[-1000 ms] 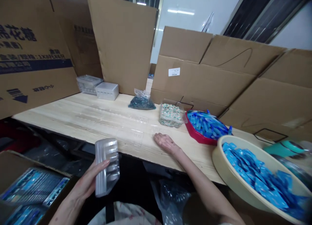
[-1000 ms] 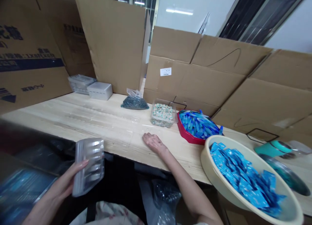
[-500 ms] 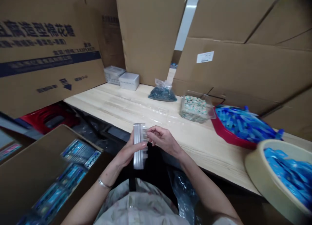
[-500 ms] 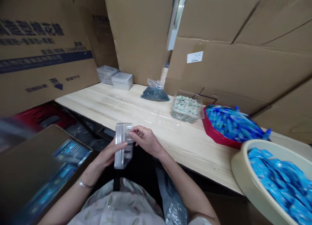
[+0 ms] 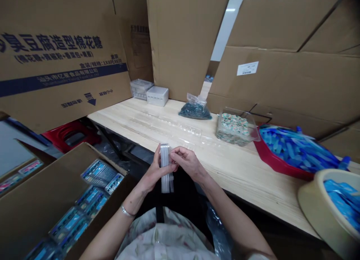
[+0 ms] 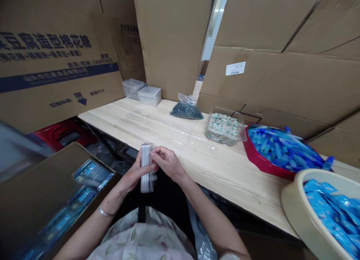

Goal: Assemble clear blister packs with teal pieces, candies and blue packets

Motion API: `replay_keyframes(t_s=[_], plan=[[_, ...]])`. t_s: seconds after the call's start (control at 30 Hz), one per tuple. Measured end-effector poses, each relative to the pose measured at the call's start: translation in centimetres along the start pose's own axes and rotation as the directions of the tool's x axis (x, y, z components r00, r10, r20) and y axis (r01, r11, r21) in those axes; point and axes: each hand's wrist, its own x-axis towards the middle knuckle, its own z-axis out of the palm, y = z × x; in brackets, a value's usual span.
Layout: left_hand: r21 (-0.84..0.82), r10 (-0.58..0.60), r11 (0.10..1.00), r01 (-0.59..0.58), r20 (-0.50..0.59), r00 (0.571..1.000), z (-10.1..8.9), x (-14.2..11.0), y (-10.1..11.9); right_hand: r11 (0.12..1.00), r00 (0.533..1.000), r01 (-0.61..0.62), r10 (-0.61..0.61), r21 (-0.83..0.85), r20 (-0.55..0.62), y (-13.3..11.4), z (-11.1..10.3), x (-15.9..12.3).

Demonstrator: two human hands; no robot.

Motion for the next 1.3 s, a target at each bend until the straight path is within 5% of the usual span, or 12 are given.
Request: replay_keyframes(t_s=[0.4,0.67,1.03,1.3], plan=[[0.060,0.038,0.997,-0.041,0.058,0.998,0.2,-0.2,0.3,0.990,0.996,-0.040,0.029,0.132,0.084,0.3,-0.2,0.6],[-0.062,-0.038,0.997,0.044,0.094,0.995,-0.4,-0.1,-0.6,0.972,0.994,-0.054,0.032,0.227,0.100,0.7,-0.4,1.1],[-0.191,-0.110,0.974,0.118,0.050,0.993,-0.3,0.2,-1.8,0.997,0.996,-0.034,0.028,0.071,0.089,0.3,0.5,1.1],[-0.314,-0.125,0.937,0.154,0.109,0.986,-0.5,0.4,-2.5,0.985,0.991,-0.059,0.038,0.162,0.130,0.8,0.3,1.5]])
